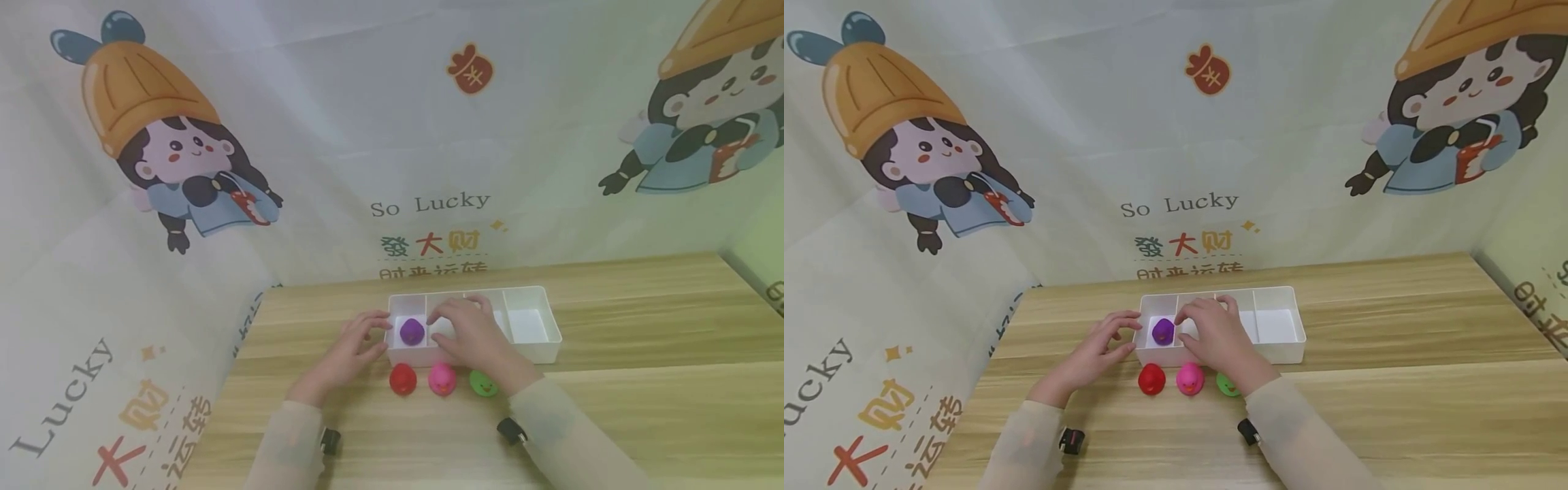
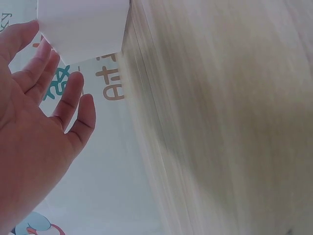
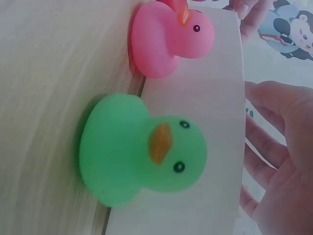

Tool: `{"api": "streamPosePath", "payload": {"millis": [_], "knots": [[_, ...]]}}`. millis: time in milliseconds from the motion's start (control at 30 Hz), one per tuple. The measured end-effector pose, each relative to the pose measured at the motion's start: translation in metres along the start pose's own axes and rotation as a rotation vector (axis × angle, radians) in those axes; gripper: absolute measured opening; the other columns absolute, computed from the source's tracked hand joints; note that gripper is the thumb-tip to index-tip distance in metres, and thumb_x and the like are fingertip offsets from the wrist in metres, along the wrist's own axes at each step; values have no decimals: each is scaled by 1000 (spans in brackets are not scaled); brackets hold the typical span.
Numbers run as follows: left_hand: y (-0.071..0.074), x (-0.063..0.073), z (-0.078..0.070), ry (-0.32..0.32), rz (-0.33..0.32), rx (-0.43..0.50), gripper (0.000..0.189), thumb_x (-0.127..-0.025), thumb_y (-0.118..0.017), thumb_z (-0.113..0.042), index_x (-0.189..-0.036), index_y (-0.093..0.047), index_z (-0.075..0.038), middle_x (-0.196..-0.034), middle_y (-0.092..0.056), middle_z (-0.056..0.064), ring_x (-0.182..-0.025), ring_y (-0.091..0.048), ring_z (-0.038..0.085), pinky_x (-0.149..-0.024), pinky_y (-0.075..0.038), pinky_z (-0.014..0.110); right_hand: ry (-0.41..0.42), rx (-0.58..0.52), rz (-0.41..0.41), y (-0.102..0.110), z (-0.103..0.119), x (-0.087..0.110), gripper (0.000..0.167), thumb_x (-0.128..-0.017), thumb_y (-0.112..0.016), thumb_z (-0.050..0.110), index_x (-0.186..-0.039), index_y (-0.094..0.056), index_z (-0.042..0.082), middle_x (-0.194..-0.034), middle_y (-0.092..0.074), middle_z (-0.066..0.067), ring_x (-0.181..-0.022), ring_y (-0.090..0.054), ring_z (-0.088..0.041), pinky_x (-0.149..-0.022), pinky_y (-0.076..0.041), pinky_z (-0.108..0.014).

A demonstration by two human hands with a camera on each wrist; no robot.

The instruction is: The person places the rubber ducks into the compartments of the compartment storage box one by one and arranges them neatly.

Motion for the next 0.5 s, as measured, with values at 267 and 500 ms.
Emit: {"api": "streamPosePath", "payload": {"millis": [267,500], "knots": [[2,-1,-4,-4,4,-7,32,-87,-56,-23,-118,-47,-19,-137,-30,-6,-108,-40,28,-87,-38,43,-4,-46,-12,5,-6,8,20,-74,-70,26,-92,-61,23,-98,-59,11,-99,-50,-10,-95,-19,-45],[3,0,-6,6,1,-34,33,-87,-56,-26,-118,-48,-20,-136,-30,-11,-109,-41,27,-87,-38,40,11,-22,-45,12,-7,18,19,-73,-70,25,-89,-61,23,-94,-59,12,-96,-51,-9,-94,-21,-40]]}}
Point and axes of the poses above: each hand's wrist, its own x-axis away from the middle knuckle, its own y-axis out of the back of the hand, z = x × y, the point moved 2 cm from there along -x, towards the middle knuckle
